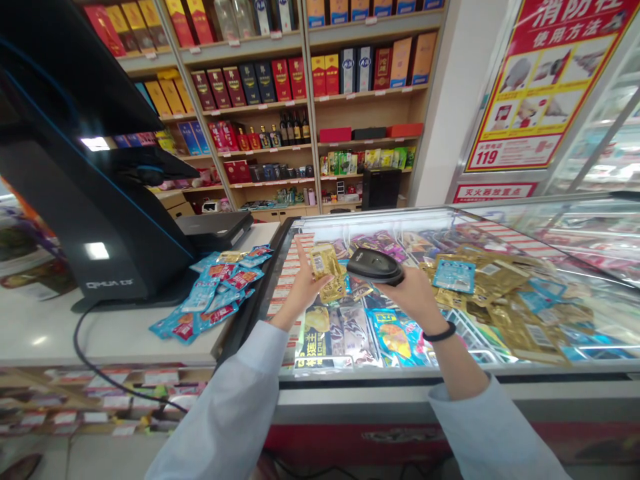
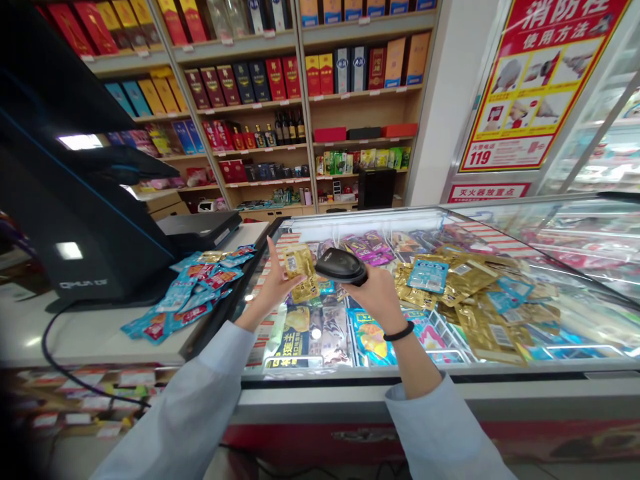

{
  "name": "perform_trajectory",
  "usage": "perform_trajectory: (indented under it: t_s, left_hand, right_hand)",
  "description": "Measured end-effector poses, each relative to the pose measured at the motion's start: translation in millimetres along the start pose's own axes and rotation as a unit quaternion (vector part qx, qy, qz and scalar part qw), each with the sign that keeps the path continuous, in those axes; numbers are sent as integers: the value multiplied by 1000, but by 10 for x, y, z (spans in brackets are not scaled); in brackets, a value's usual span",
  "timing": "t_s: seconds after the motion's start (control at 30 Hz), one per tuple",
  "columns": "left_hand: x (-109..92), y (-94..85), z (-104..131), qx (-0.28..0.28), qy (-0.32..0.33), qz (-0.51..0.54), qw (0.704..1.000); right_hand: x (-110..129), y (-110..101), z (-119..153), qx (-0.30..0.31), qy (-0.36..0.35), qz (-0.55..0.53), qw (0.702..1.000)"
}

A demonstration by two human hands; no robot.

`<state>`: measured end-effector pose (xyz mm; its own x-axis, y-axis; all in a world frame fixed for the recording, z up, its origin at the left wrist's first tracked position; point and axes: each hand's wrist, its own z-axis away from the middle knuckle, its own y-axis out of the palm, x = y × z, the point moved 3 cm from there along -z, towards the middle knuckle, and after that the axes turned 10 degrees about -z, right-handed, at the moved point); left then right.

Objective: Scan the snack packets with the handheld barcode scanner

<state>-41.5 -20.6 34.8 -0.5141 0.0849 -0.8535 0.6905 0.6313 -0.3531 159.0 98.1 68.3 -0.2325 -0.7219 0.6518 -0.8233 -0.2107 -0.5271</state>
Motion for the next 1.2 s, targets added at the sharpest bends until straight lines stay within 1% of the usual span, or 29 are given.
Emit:
perform_trajectory:
  t_s: [0.1, 0.23, 0.33, 0.47, 0.6, 0.8, 0.93, 1.07, 1.2]
  left_hand:
    - [57, 17, -20, 18, -9, 24, 1000]
    - [118, -12, -49, -5, 7, -16, 1000]
    - [154, -41, -66, -25, 7, -49, 998]
    - [178, -49, -77, -24, -1, -70, 997]
    - [154, -19, -70, 7, 7, -73, 997]
    - [84, -7, -57, 25, -2, -107, 994]
    - [56, -14, -49, 21, -4, -111, 994]
    - [58, -10, -38, 24, -6, -102, 995]
    - [40, -19, -31, 12, 0, -137, 991]
  right_hand:
    - [14, 3, 8, 5, -15, -10, 1000]
    - [7, 6, 12, 12, -20, -11, 1000]
    - [0, 17, 8, 24, -24, -6, 999]
    - [3, 28, 6, 30, -18, 15, 999]
    - [19, 30, 8, 30, -16, 29, 999]
    - [20, 31, 14, 32, -9, 38, 999]
    - [20, 29, 16, 23, -26, 39, 999]
    - [18, 32, 17, 20, -27, 43, 999]
    - [26, 36, 20, 19, -29, 59, 998]
